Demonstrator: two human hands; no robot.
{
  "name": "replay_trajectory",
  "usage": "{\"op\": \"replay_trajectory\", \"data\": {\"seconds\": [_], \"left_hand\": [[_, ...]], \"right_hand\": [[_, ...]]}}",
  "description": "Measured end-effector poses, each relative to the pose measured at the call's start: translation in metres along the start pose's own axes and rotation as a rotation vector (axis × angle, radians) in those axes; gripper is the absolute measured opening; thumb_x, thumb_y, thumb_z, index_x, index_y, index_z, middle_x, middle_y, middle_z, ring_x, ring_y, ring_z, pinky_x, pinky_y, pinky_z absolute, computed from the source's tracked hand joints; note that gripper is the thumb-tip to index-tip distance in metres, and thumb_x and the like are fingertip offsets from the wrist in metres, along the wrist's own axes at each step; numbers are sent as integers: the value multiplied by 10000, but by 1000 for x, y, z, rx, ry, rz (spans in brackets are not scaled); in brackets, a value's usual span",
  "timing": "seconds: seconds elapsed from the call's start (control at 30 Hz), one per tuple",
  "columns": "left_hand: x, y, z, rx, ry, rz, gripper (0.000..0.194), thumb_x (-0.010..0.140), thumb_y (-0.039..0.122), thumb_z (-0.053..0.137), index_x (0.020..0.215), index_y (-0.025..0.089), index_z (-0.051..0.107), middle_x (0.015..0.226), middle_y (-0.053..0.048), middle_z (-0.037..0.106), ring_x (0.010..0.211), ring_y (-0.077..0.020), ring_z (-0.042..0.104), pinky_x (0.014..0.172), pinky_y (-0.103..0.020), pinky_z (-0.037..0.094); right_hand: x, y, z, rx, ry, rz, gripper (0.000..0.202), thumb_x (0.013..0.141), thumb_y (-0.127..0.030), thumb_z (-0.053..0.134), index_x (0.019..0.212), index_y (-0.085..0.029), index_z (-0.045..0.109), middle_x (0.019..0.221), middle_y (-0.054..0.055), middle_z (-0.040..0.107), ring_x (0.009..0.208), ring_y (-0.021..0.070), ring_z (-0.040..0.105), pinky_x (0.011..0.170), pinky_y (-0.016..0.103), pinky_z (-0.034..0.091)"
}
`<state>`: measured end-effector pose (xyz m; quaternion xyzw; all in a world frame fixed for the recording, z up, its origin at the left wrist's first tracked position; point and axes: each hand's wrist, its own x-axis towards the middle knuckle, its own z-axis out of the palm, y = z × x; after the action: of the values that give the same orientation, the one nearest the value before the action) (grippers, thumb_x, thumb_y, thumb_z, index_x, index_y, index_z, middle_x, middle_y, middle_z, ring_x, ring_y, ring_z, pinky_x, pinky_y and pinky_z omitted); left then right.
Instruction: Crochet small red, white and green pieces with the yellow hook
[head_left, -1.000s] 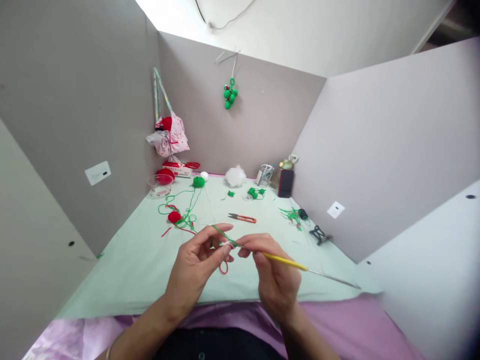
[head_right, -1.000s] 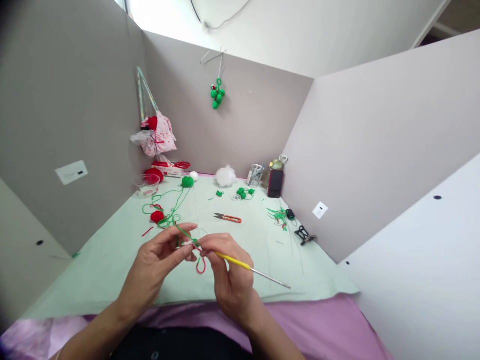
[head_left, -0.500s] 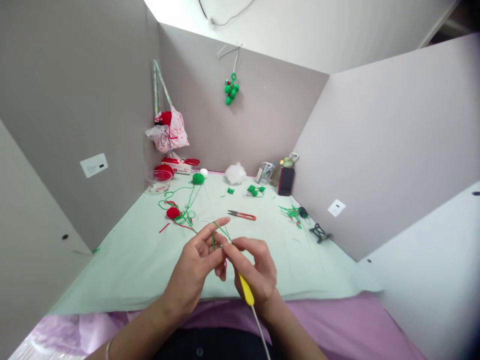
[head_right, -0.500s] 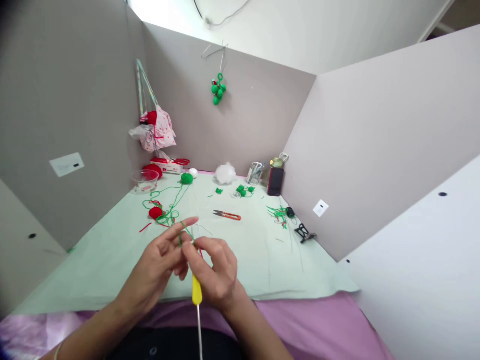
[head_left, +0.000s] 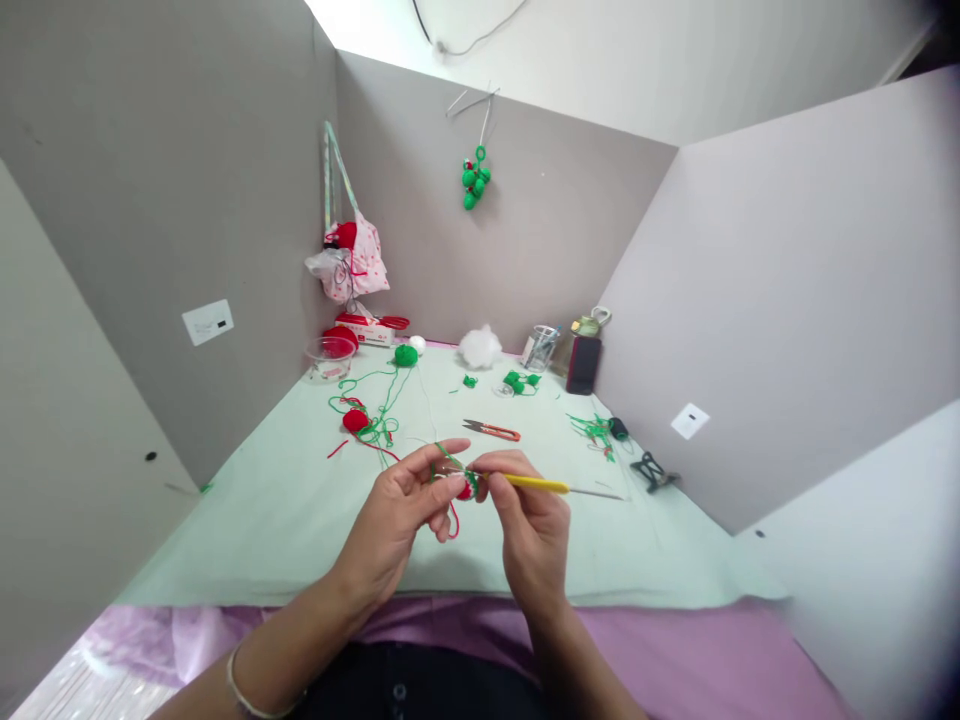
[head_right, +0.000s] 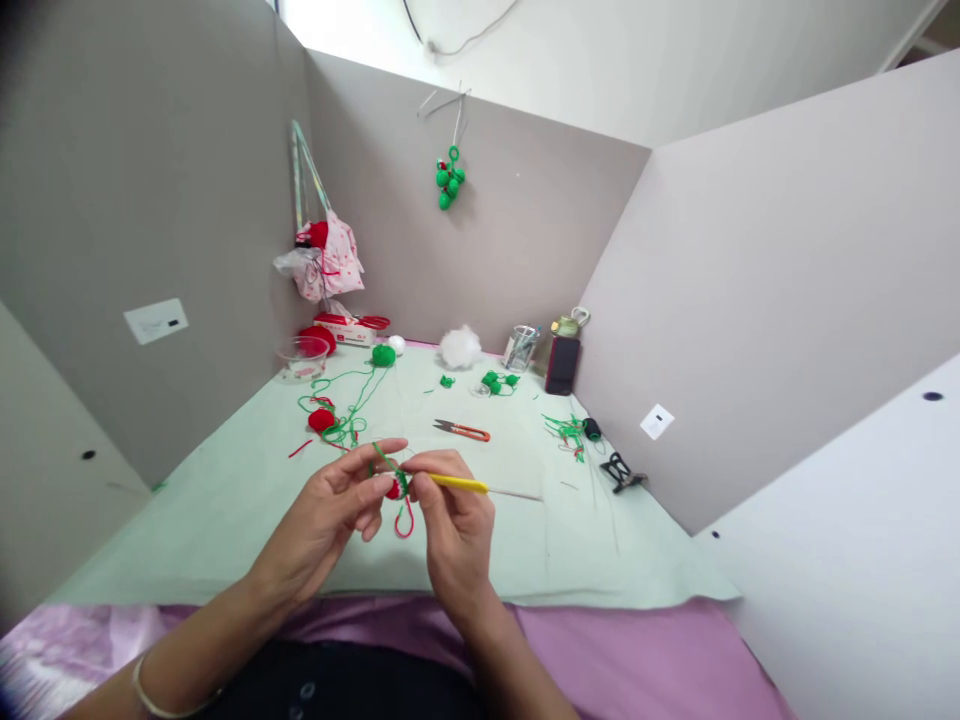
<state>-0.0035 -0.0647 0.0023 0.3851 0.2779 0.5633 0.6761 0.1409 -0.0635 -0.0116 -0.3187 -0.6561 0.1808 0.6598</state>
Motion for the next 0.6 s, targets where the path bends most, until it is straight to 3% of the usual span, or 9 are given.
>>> {"op": "replay_trajectory", "data": {"seconds": [0.17,0.23,0.4,0.6], "left_hand": [[2,-7,-3,-150,-25,-137,469,750,304,924,1176,152,799,614,76,477,484,-23,328,460,-145,365],[2,-9,-3,-192,-52,-207,416,752,297,922,1119,131,817,609,78,434,502,-21,285,459,-131,335],[1,-5,-7,-219,-95,-273,416,748,218,912,1145,141,815,640,83,413,509,-18,245,449,-125,318],[5,2,-8,-163,-50,-244,417,725,204,919,1121,118,820,608,88,412,501,-22,280,453,-137,352]], "right_hand": [[-17,20,6,-330,6,-417,496,945,-52,652,1363,-315,697,1101,101,719,974,219,714,779,356,625],[-20,25,7,-343,7,-461,545,940,-39,642,1405,-323,671,1117,110,721,984,231,715,765,364,629],[-15,17,-2,-24,-10,-133,319,988,-114,612,1162,-316,787,1004,59,734,892,185,716,731,317,598],[-9,13,-17,390,143,220,156,999,-274,658,962,-258,809,873,18,702,649,113,646,641,282,527]]}}
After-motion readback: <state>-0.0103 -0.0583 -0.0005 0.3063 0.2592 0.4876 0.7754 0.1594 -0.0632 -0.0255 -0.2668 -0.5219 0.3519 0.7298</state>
